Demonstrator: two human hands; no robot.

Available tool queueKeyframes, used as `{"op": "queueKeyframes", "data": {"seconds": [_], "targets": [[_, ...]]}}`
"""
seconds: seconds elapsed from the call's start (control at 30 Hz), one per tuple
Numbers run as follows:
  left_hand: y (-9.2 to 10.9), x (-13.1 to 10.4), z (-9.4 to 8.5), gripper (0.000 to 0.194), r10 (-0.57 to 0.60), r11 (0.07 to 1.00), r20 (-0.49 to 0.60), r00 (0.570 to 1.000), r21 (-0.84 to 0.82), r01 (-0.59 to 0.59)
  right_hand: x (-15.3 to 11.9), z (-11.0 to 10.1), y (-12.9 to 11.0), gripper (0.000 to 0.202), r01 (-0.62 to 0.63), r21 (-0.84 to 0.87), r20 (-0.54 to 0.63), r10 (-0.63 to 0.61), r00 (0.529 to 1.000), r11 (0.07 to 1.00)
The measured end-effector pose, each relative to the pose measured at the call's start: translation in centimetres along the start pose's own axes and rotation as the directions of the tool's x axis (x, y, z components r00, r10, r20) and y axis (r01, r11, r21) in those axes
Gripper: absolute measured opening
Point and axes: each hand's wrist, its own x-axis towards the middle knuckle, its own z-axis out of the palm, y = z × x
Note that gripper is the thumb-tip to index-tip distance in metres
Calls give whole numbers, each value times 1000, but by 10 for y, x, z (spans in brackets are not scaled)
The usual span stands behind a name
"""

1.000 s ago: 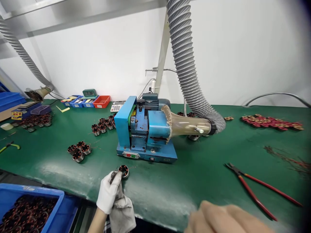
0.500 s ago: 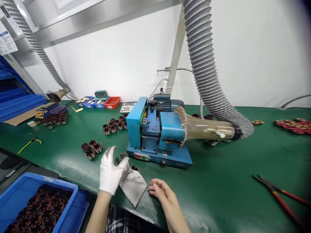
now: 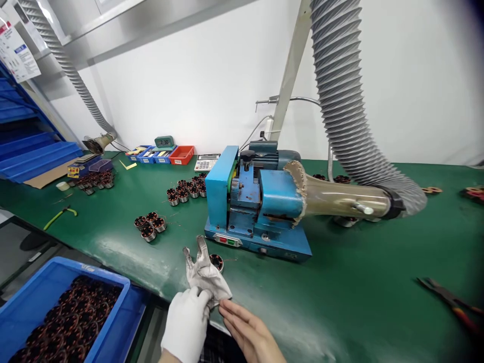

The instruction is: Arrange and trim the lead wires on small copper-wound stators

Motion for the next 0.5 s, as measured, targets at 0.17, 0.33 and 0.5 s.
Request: {"op": "queueKeyframes", "data": {"seconds": [0.17, 0.33, 0.5], "targets": [[-8, -8, 8, 29, 64, 954, -287, 956, -263, -142, -4, 3, 2, 43, -15, -2, 95, 15, 995, 1000], [9, -13, -14, 28, 197, 965, -371, 907, -89, -245, 3, 17, 2, 43, 50, -71, 136, -40, 990, 996], [30, -22, -18, 26, 477, 858, -259, 840, -72, -509, -4, 24, -21, 44, 37, -96, 48, -33, 998, 995]]}}
